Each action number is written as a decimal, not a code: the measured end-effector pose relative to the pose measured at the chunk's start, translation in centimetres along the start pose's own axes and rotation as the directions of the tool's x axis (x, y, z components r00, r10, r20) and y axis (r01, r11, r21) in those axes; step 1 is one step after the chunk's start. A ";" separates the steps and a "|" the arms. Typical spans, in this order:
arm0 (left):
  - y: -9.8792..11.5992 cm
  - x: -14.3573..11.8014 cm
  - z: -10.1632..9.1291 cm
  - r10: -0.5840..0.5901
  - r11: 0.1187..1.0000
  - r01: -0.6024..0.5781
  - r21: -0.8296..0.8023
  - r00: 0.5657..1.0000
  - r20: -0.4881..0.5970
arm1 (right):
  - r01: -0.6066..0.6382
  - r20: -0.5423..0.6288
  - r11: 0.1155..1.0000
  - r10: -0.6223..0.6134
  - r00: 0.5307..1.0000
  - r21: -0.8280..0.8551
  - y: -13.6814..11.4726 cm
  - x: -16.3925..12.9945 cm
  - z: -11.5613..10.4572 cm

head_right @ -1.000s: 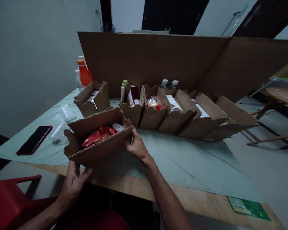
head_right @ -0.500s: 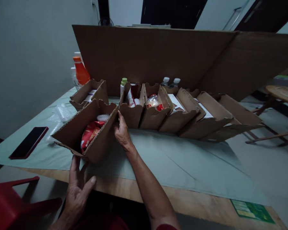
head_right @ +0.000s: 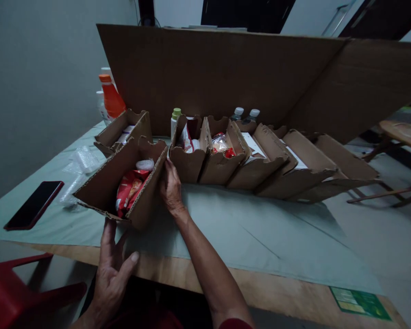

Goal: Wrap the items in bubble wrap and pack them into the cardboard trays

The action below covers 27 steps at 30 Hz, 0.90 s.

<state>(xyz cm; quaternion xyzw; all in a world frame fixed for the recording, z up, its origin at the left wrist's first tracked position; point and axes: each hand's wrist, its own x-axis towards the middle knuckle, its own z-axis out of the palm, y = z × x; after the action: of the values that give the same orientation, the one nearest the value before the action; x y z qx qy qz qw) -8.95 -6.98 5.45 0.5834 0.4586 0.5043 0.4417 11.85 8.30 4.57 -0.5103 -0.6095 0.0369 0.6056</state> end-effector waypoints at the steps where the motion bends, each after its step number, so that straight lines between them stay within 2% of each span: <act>1: -0.1 0.1 0.2 -0.012 1.000 0.012 -0.012 1.000 0.015 | -0.018 -0.005 1.000 0.018 1.000 -0.015 0.2 -0.5 0.0; 5: -0.5 1.1 1.7 0.001 1.000 0.000 -0.025 0.999 0.053 | -0.209 -0.007 0.976 0.209 0.978 -0.065 1.7 -2.8 0.2; 8: -0.6 3.1 3.9 0.059 0.998 -0.061 0.017 0.997 0.055 | -0.313 -0.038 0.946 0.311 0.950 -0.087 3.0 -3.9 0.2; 14: -0.4 9.7 9.6 0.057 0.995 -0.060 0.086 0.998 0.034 | -0.440 -0.080 0.894 0.435 0.897 -0.080 3.8 -4.1 -0.4; 17: -0.4 12.9 11.6 0.066 0.992 -0.067 0.111 0.998 0.009 | -0.477 -0.077 0.876 0.472 0.878 -0.068 3.4 -4.0 -0.5; 22: -0.6 15.9 12.2 0.069 0.988 -0.073 0.136 0.997 0.040 | -0.523 -0.069 0.850 0.519 0.852 -0.071 2.8 -3.8 -0.4; 27: -0.7 16.3 10.9 0.064 0.993 -0.067 0.100 0.997 0.034 | -0.544 -0.066 0.835 0.540 0.839 -0.081 2.7 -3.6 -0.3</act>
<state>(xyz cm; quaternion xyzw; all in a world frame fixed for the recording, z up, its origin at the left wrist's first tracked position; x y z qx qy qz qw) 2.97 8.52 6.64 0.6274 0.4574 0.4857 0.4015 12.75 7.00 0.36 -0.6910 -0.4289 0.1673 0.5573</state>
